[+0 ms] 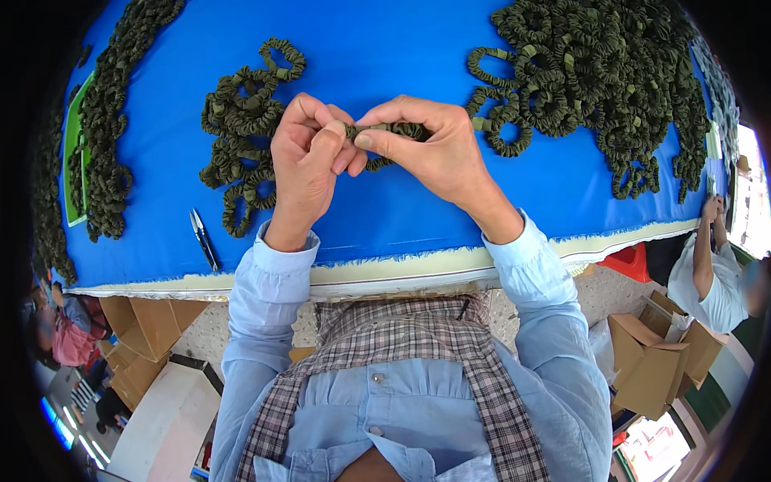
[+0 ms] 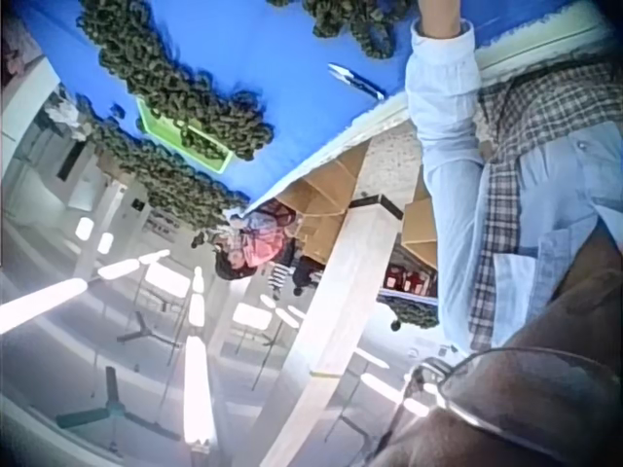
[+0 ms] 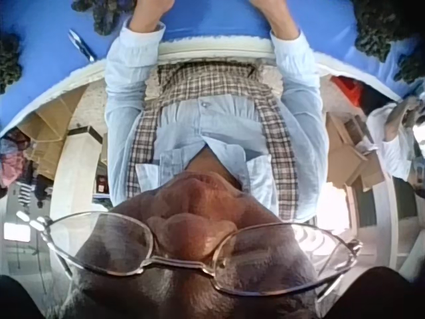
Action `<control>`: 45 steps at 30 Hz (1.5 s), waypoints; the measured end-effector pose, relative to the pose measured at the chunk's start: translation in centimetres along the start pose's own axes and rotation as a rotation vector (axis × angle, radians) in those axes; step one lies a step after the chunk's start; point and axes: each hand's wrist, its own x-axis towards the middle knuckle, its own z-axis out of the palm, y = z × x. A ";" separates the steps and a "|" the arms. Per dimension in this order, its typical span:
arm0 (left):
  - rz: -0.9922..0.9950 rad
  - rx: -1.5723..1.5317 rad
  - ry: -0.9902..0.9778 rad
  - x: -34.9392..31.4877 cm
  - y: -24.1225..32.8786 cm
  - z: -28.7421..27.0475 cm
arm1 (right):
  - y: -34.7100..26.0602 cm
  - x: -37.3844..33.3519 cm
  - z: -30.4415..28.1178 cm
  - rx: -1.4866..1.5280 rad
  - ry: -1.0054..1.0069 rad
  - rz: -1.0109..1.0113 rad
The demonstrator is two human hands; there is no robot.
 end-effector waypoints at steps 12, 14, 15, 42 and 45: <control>-0.087 0.097 -0.093 0.0 1.8 -0.1 | 0.0 0.1 -0.6 0.331 -0.009 0.005; -0.023 0.390 -0.118 -0.1 1.1 -0.6 | 0.4 0.2 -0.6 0.482 -0.028 0.022; -0.017 0.454 -0.103 -0.1 0.9 -0.8 | 0.7 0.3 -0.7 0.544 -0.039 0.032; -0.032 0.351 -0.075 -0.1 0.8 0.1 | 1.0 -0.3 0.2 0.294 -0.006 -0.056; 0.012 0.239 -0.015 0.2 0.8 -1.0 | 1.1 -0.1 -0.4 0.554 -0.049 0.029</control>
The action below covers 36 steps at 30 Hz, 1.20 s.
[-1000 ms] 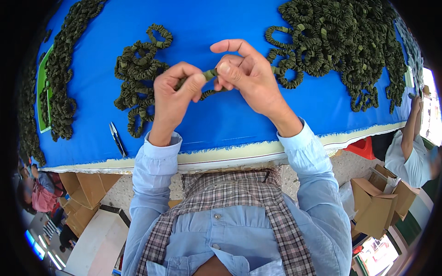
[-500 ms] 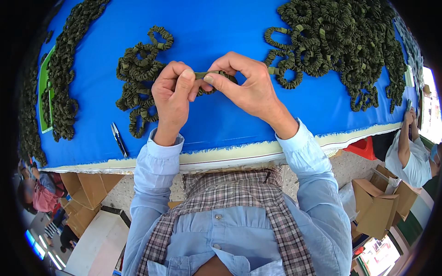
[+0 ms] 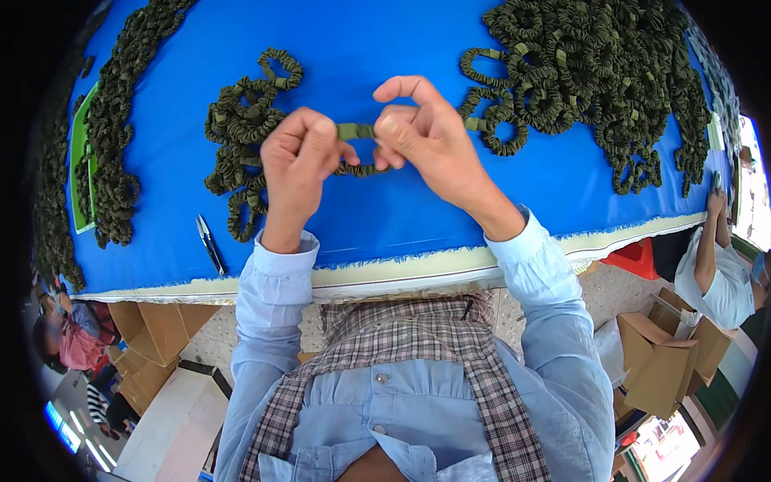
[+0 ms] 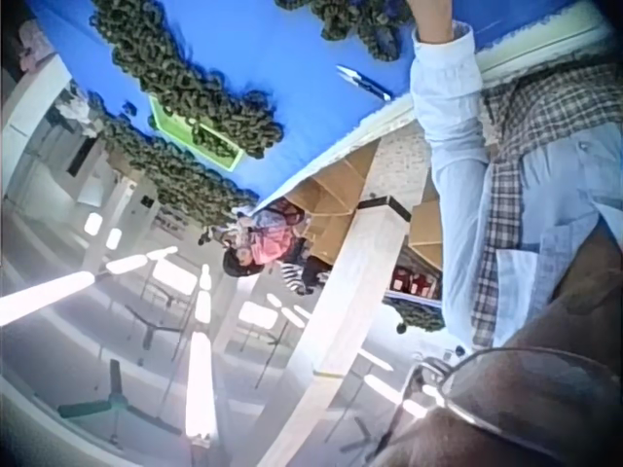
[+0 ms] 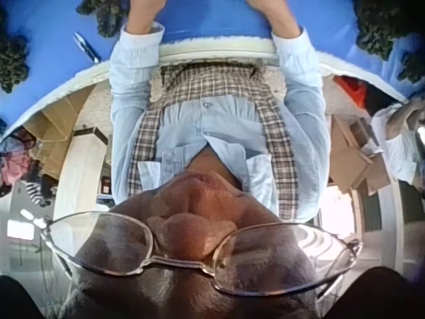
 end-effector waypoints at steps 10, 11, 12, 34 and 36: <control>0.050 0.053 0.038 -0.6 -0.3 1.2 | -1.3 -0.3 1.2 -0.851 0.075 -0.161; 0.066 0.086 0.021 -0.7 -0.7 1.2 | -1.2 -0.4 1.3 -0.886 0.082 -0.178; 0.083 0.120 0.005 -0.8 -0.8 1.1 | -1.2 -0.4 1.4 -0.921 0.086 -0.196; -0.027 -0.164 -0.073 -0.5 -0.7 0.7 | 0.2 -0.2 0.2 -0.464 0.080 -0.144; -0.051 -0.141 -0.147 -0.4 -0.6 1.2 | -0.1 -0.4 0.8 -0.523 0.014 -0.156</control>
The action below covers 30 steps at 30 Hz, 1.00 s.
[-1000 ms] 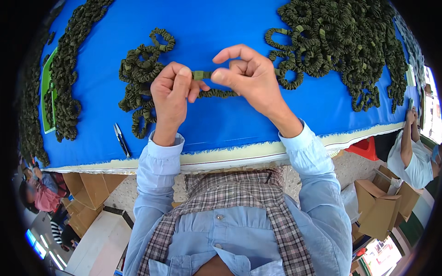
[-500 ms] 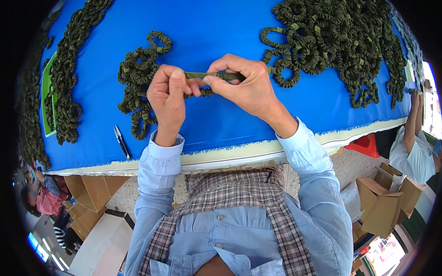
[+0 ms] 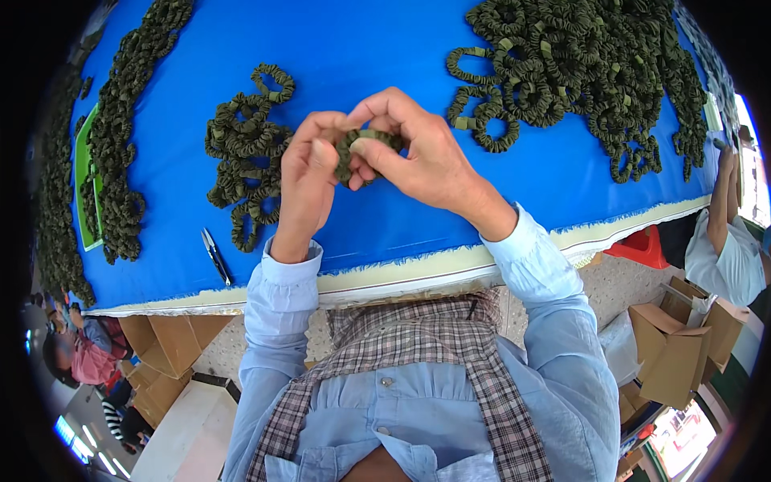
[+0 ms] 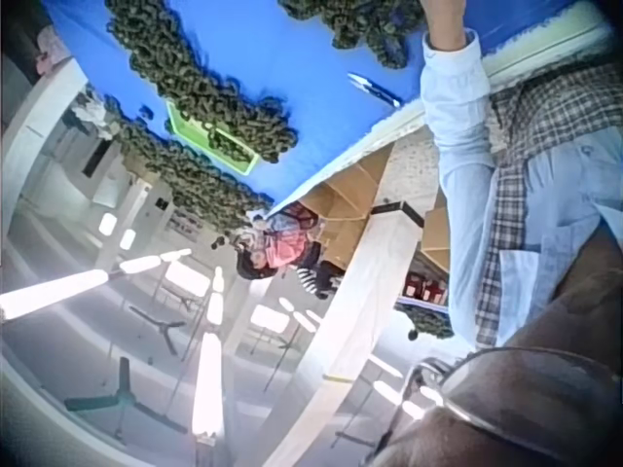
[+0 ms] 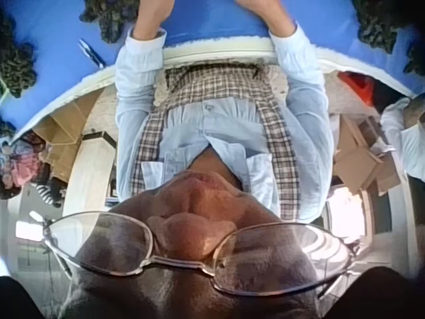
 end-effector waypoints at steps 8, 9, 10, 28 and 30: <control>-0.013 0.106 -0.058 0.1 -0.6 -1.3 | -1.0 0.3 -0.1 -0.384 -0.100 -0.210; 0.004 0.096 -0.054 0.2 -0.6 -1.5 | -0.9 0.3 -0.1 -0.406 -0.083 -0.230; 0.011 0.111 -0.036 0.2 -0.6 -1.4 | -0.7 0.3 -0.2 -0.427 -0.066 -0.249; -0.026 -0.207 0.113 0.2 -0.2 -0.4 | 0.2 0.9 -1.2 -0.512 -0.042 -0.286; -0.106 -0.158 0.085 0.2 -0.2 -0.3 | 0.3 0.7 -1.1 -0.476 -0.045 -0.211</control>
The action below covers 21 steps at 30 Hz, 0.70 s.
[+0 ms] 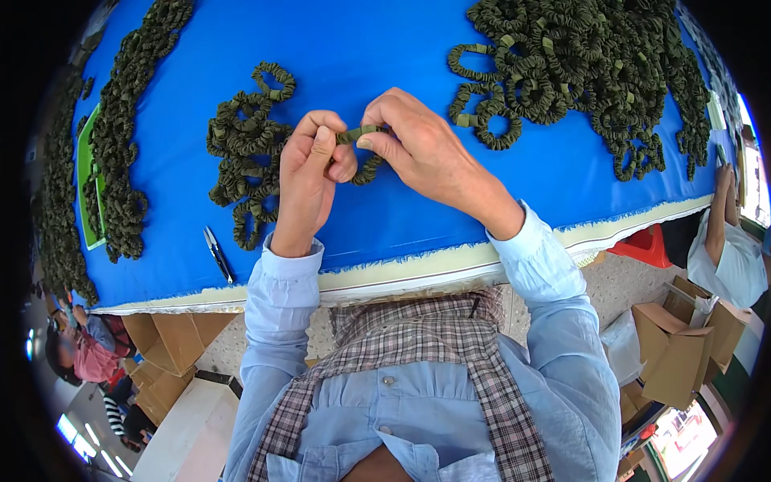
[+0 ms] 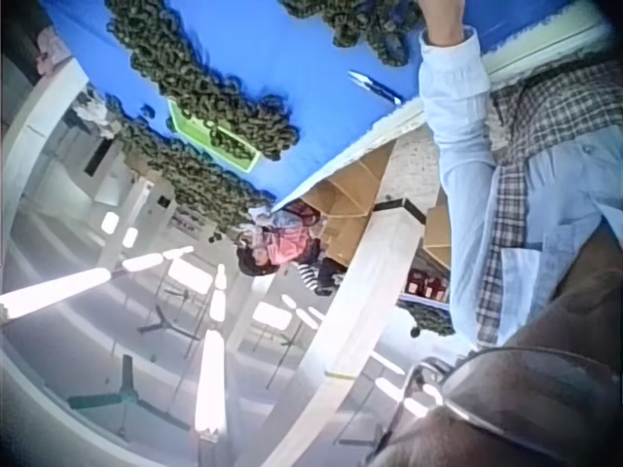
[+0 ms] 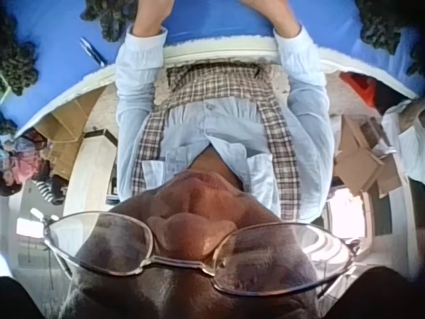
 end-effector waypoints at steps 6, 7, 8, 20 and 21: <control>0.091 0.358 0.006 0.1 -0.5 -1.0 | 0.1 -1.0 1.2 0.779 -0.023 0.389; 0.090 0.293 0.022 0.1 -0.5 -1.1 | 0.1 -0.9 1.3 0.855 -0.016 0.375; 0.102 0.244 0.040 0.1 -0.5 -1.0 | 0.0 -0.9 1.4 0.931 -0.009 0.361; 0.125 -0.050 0.090 -0.3 -0.3 0.0 | -1.1 -0.2 0.5 0.804 0.035 0.405; 0.137 0.012 0.084 -0.3 -0.5 0.0 | -1.4 -0.3 0.6 0.712 0.038 0.388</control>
